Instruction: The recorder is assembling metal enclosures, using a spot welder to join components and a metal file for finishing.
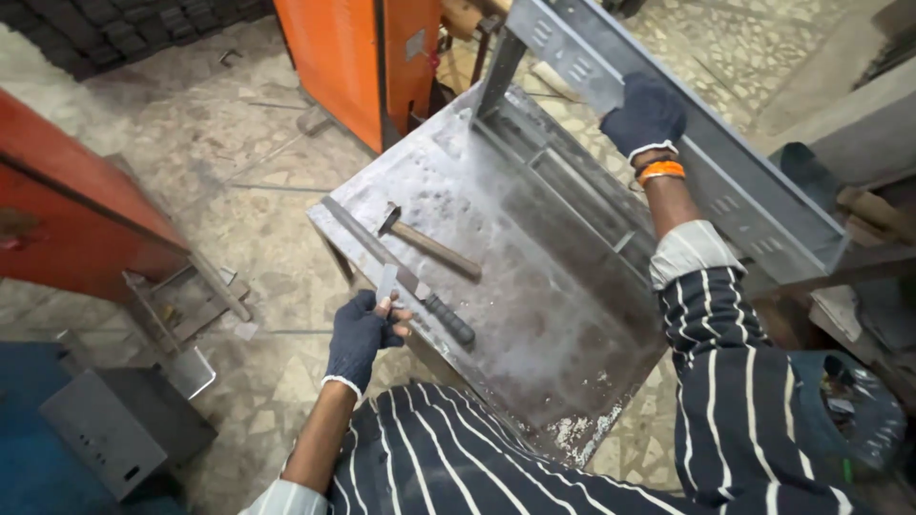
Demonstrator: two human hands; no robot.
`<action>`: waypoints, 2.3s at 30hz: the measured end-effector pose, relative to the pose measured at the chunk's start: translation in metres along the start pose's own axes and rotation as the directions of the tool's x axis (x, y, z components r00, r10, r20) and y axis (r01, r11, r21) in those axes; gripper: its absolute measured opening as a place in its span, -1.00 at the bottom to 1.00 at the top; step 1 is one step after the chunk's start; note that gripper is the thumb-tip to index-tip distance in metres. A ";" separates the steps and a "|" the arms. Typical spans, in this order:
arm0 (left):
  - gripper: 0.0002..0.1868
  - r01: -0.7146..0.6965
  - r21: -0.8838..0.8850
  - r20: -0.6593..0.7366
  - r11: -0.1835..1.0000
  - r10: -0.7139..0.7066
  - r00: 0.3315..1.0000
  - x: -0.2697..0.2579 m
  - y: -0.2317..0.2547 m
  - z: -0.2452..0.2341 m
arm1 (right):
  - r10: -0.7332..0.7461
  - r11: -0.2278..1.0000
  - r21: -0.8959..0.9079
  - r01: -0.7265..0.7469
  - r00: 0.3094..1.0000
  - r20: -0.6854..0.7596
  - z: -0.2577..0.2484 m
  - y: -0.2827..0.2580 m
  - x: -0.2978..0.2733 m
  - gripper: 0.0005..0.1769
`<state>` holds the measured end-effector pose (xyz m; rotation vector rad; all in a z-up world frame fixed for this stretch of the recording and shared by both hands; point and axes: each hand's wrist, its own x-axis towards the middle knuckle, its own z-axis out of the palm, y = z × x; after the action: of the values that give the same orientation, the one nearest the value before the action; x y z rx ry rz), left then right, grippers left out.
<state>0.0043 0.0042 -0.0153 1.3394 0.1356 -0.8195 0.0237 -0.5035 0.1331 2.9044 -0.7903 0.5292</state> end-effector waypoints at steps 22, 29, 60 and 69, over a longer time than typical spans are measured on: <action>-0.83 -0.184 0.113 -0.685 0.977 0.210 0.698 -0.090 -0.030 -0.189 | -0.290 0.809 0.588 0.020 0.883 0.368 0.154 -0.247 -0.337 -0.28; -0.97 -0.668 -0.204 -0.868 0.716 0.184 0.462 -0.200 -0.065 -0.273 | -0.271 0.735 0.665 -0.133 0.841 0.468 0.092 -0.313 -0.334 -0.49; -0.63 -0.594 -0.128 -0.787 0.794 0.283 0.548 -0.292 0.072 -0.371 | -0.832 0.299 0.954 0.017 0.494 0.252 -0.143 -0.518 -0.265 -0.60; -0.67 -0.793 -0.051 -0.929 0.607 0.261 0.260 -0.326 0.024 -0.497 | -0.874 0.229 0.850 0.474 0.485 -0.035 -0.157 -0.622 -0.347 -0.57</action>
<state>-0.0383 0.5951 0.0447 1.0021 0.6059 0.6207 0.0100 0.2252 0.1636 3.6681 1.2353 -0.0064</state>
